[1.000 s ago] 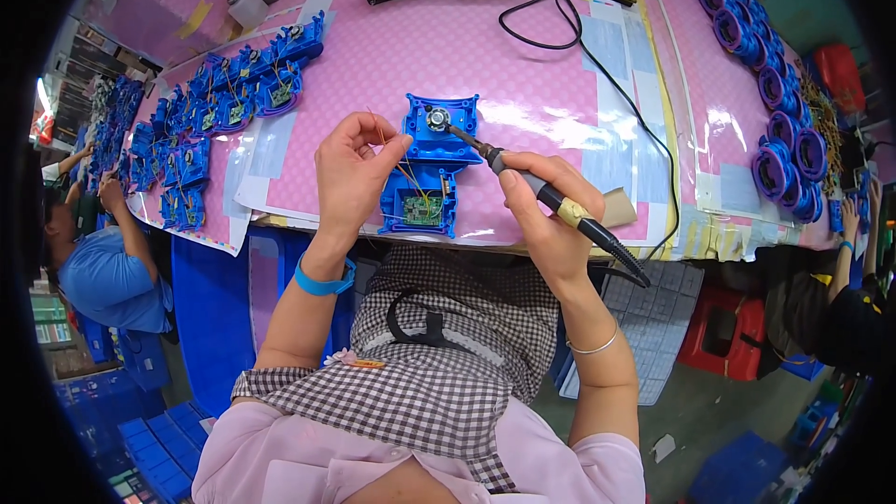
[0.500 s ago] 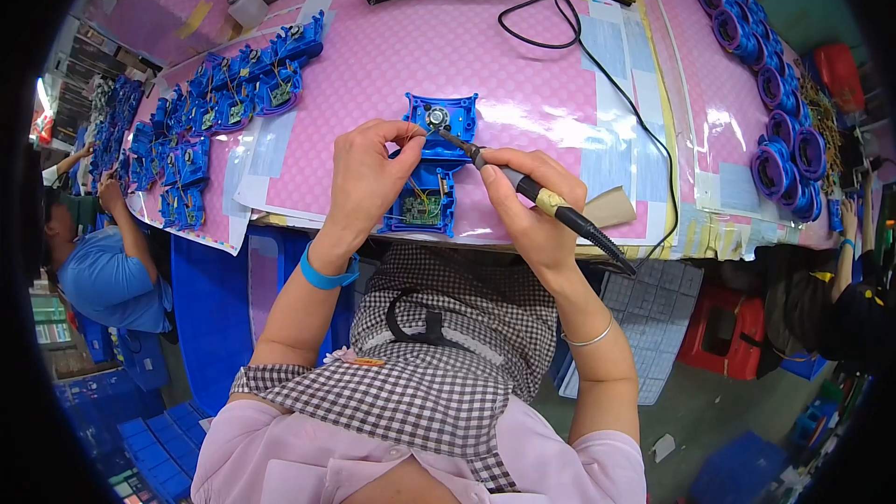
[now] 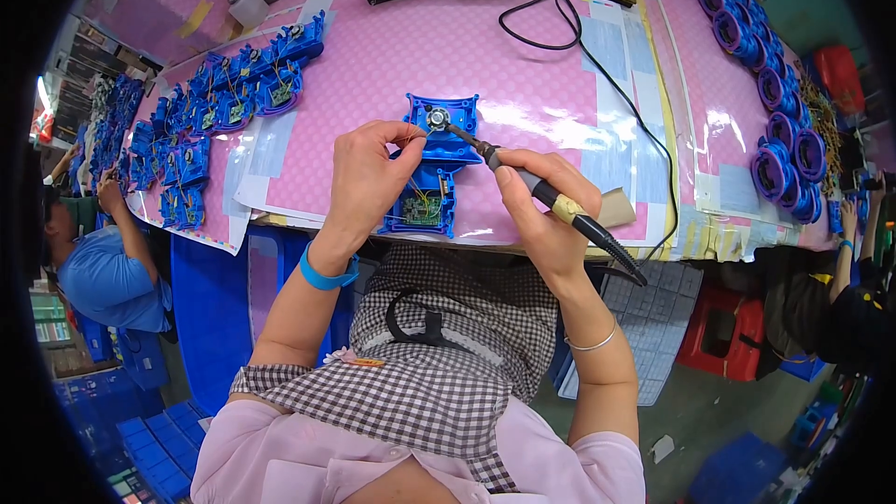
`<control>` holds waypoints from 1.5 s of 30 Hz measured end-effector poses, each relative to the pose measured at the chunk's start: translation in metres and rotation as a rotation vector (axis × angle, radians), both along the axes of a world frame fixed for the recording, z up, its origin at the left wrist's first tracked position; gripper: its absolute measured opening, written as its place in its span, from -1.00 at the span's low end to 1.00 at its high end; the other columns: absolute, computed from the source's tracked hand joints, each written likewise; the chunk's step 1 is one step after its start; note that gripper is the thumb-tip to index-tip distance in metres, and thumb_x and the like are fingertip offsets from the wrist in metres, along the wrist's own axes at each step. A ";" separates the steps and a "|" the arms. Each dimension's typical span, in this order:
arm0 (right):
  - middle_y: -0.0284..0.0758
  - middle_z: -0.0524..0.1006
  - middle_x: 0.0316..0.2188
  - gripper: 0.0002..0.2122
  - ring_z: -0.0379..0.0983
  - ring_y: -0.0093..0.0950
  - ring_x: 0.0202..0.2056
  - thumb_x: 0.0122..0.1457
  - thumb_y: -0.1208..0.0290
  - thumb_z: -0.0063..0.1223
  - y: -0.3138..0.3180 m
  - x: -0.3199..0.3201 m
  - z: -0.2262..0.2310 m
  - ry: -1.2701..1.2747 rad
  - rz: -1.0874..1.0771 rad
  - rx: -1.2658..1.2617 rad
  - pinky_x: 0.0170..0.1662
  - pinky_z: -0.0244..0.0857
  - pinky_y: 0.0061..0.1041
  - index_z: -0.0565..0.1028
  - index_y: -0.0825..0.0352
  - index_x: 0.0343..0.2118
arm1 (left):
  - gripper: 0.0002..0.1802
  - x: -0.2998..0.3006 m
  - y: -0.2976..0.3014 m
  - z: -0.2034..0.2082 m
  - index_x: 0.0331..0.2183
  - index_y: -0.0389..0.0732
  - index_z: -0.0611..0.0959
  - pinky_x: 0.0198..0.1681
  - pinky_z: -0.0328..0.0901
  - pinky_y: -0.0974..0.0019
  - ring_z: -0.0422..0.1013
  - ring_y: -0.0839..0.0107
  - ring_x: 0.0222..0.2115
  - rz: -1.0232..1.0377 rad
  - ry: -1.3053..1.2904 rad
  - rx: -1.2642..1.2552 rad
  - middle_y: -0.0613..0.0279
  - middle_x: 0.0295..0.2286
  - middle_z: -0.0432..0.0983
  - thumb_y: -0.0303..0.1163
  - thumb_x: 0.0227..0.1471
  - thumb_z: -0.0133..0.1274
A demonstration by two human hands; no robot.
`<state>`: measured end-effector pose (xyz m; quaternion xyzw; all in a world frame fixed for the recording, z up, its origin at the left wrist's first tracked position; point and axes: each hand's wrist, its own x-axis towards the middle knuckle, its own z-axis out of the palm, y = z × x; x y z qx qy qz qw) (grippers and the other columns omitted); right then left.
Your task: Soldering electronic components onto a blue plastic base at an assembly line.
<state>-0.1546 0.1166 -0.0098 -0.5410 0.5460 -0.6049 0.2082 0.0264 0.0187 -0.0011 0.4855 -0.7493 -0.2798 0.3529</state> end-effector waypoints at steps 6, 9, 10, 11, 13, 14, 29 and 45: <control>-0.25 0.56 -0.48 -0.85 0.47 -0.58 -0.55 0.10 0.59 0.11 0.003 -0.004 0.001 -0.037 -0.016 0.009 -0.48 0.31 -0.68 0.55 0.49 -0.26 | -0.85 0.001 -0.002 -0.002 -0.43 -0.34 0.70 -0.43 0.36 0.36 0.50 0.39 -0.53 -0.019 -0.034 -0.007 0.08 -0.53 0.60 -0.47 -0.13 0.15; -0.26 0.55 -0.48 -0.85 0.46 -0.58 -0.55 0.09 0.60 0.11 0.004 -0.002 0.003 -0.051 -0.023 0.019 -0.48 0.31 -0.68 0.55 0.49 -0.26 | -0.85 0.001 -0.004 -0.001 -0.44 -0.35 0.69 -0.40 0.37 0.36 0.51 0.39 -0.52 -0.011 -0.044 0.013 0.08 -0.53 0.60 -0.48 -0.13 0.15; -0.25 0.55 -0.48 -0.85 0.46 -0.58 -0.55 0.09 0.60 0.11 0.004 -0.001 0.004 -0.086 -0.019 0.035 -0.48 0.31 -0.67 0.55 0.49 -0.26 | -0.85 0.001 -0.004 -0.001 -0.44 -0.35 0.69 -0.40 0.37 0.36 0.51 0.39 -0.52 -0.011 -0.045 0.014 0.08 -0.53 0.60 -0.48 -0.13 0.15; -0.25 0.55 -0.47 -0.84 0.46 -0.58 -0.54 0.09 0.60 0.11 0.004 -0.001 0.004 -0.121 -0.015 0.049 -0.47 0.31 -0.67 0.54 0.50 -0.25 | -0.85 0.001 -0.005 0.000 -0.44 -0.35 0.69 -0.39 0.37 0.36 0.51 0.38 -0.52 -0.015 -0.047 0.004 0.08 -0.53 0.60 -0.48 -0.13 0.15; -0.24 0.55 -0.47 -0.84 0.46 -0.57 -0.53 0.10 0.60 0.10 0.004 -0.002 0.004 -0.146 -0.023 0.051 -0.45 0.32 -0.66 0.54 0.50 -0.24 | -0.85 0.001 -0.006 0.000 -0.44 -0.35 0.69 -0.39 0.37 0.36 0.51 0.37 -0.52 -0.015 -0.051 -0.006 0.08 -0.53 0.60 -0.47 -0.13 0.15; -0.23 0.55 -0.47 -0.83 0.47 -0.56 -0.52 0.10 0.60 0.09 0.005 -0.004 0.005 -0.169 -0.035 0.051 -0.43 0.32 -0.65 0.53 0.51 -0.24 | -0.84 0.001 -0.006 -0.001 -0.44 -0.35 0.69 -0.39 0.37 0.36 0.51 0.37 -0.52 -0.018 -0.045 -0.021 0.08 -0.53 0.60 -0.47 -0.13 0.15; -0.44 0.30 -0.73 -0.80 0.19 -0.68 -0.71 0.31 0.35 -0.07 0.054 -0.098 0.030 -0.153 -0.670 -0.295 -0.62 0.12 -0.65 0.44 0.37 -0.16 | -0.85 0.003 -0.006 -0.009 -0.41 -0.31 0.68 -0.45 0.27 0.36 0.41 0.42 -0.55 -0.041 -0.090 -0.033 0.16 -0.54 0.56 -0.47 -0.11 0.16; -0.15 0.51 -0.08 -0.68 0.46 -0.21 -0.10 0.10 0.35 0.08 0.073 -0.357 -0.053 0.592 -1.206 0.127 -0.08 0.31 -0.34 0.50 0.36 -0.09 | -0.66 -0.035 0.017 0.011 -0.56 -0.28 0.57 -0.39 0.38 0.05 0.49 0.05 -0.48 -0.311 -0.530 -0.045 -0.05 -0.54 0.52 -0.17 -0.05 0.10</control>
